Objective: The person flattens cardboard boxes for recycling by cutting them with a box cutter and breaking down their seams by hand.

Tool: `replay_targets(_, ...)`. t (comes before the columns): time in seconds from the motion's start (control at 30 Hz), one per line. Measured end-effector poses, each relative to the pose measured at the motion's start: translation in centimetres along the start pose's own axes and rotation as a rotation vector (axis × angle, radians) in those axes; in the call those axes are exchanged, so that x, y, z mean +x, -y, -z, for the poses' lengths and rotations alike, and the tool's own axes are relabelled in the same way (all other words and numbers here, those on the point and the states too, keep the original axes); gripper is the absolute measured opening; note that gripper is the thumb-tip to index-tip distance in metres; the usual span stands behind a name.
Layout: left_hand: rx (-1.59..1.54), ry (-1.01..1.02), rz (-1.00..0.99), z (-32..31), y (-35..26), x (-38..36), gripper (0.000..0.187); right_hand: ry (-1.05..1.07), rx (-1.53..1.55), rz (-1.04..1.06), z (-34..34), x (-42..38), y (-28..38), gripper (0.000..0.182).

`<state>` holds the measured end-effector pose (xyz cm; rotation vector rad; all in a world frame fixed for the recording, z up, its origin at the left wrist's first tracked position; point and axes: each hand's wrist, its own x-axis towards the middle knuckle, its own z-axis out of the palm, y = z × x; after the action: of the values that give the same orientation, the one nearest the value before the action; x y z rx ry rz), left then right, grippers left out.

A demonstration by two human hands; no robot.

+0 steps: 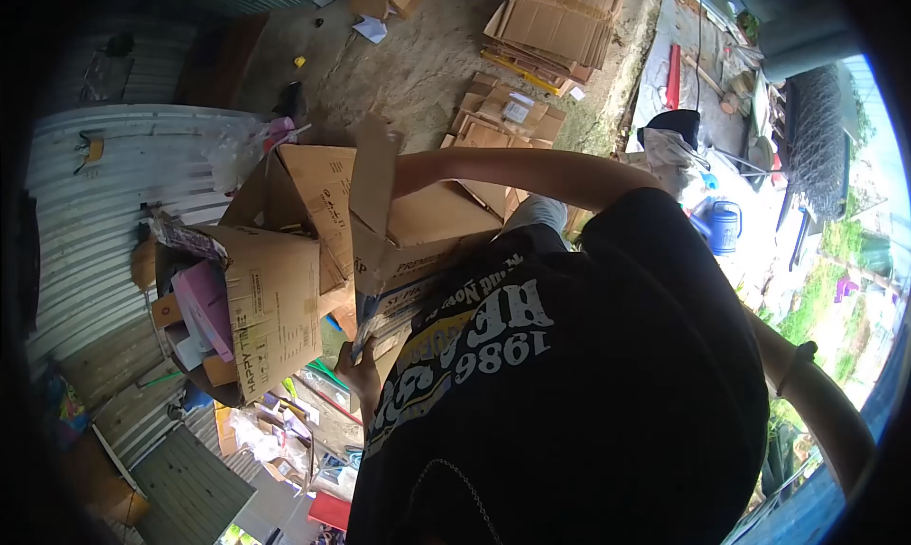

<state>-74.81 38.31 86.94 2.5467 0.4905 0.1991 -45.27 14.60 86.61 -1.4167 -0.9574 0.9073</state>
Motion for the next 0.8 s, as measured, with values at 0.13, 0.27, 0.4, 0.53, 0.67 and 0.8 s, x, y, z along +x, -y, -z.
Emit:
replay_targets(0.13, -0.013, -0.113, -0.034, 0.6, -0.7, -0.1, 0.023, -0.492, -0.472, 0.092, -0.2, -0.4, 0.9, 0.044)
replay_targets(0.27, -0.125, -0.178, 0.134, 1.0, 1.8, 0.1, 0.023, -0.715, -0.582, 0.194, 5.2, -1.8, 8.4, 0.028)
replay_targets(0.4, -0.237, -0.213, 0.216, 1.6, 1.4, 1.5, 0.024, -0.715, -0.485, 0.272, 4.7, -3.1, 7.9, 0.022)
replay_targets(0.53, -0.432, -0.279, 0.292, 2.7, -1.7, 3.1, 0.019, -0.715, -0.487, -0.061, 1.9, -4.2, -0.1, 0.036)
replay_targets(0.67, -0.607, -0.326, 0.24, 4.8, -1.8, 5.2, 0.023, -0.639, -0.429, -0.384, -4.3, -6.2, -17.7, 0.045)
replay_targets(0.8, -0.773, -0.259, 0.323, 5.6, -4.3, 8.8, 0.034, -0.335, 0.613, -0.856, -12.7, -7.9, -16.5, 0.071)
